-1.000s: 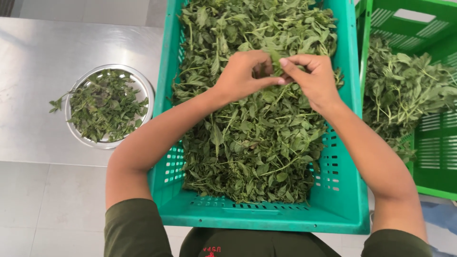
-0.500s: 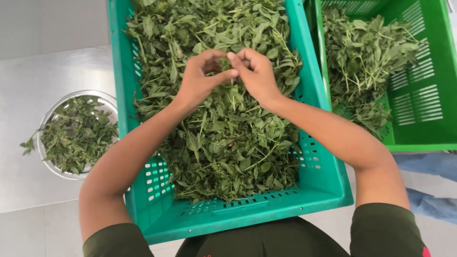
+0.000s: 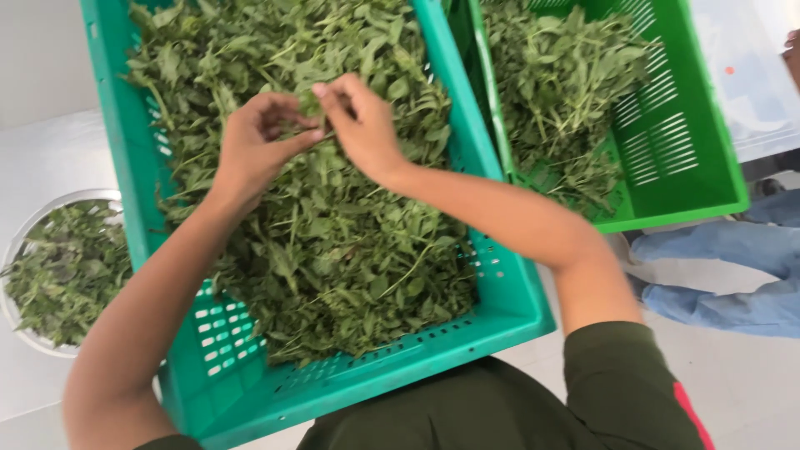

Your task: Sorting through leafy green vegetables in a crate and separating specific leaves onto a plate or into another crate.

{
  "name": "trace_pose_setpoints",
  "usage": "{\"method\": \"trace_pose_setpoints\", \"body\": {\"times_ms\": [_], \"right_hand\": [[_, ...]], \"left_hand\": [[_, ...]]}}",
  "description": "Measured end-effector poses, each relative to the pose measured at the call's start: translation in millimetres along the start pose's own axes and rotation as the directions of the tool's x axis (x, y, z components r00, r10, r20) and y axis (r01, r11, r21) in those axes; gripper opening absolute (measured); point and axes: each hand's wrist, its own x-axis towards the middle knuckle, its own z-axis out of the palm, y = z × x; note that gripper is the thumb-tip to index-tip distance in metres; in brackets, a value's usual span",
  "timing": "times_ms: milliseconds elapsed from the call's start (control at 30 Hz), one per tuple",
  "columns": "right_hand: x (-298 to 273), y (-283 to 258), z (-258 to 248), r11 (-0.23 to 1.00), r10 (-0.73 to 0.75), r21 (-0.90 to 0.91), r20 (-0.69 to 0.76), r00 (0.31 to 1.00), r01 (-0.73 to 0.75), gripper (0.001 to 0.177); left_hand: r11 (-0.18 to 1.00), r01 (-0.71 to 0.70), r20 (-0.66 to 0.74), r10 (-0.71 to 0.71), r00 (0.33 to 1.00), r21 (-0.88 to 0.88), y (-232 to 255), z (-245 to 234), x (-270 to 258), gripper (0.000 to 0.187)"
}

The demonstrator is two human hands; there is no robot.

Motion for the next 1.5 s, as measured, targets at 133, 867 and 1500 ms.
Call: {"method": "trace_pose_setpoints", "body": {"times_ms": [133, 867, 1500], "right_hand": [[2, -21, -3, 0.983, 0.046, 0.173, 0.056, 0.997, -0.055, 0.028], [-14, -3, 5, 0.979, 0.183, -0.155, 0.379, 0.907, -0.133, 0.062], [9, -32, -35, 0.988, 0.153, -0.103, 0.586, 0.796, -0.115, 0.017]], "left_hand": [[0.977, 0.138, -0.038, -0.146, 0.989, -0.164, 20, -5, -6, 0.031], [0.957, 0.199, -0.149, -0.170, 0.974, 0.213, -10, 0, -39, 0.013], [0.994, 0.066, -0.003, -0.066, 0.998, 0.089, -25, -14, -28, 0.018]]}}
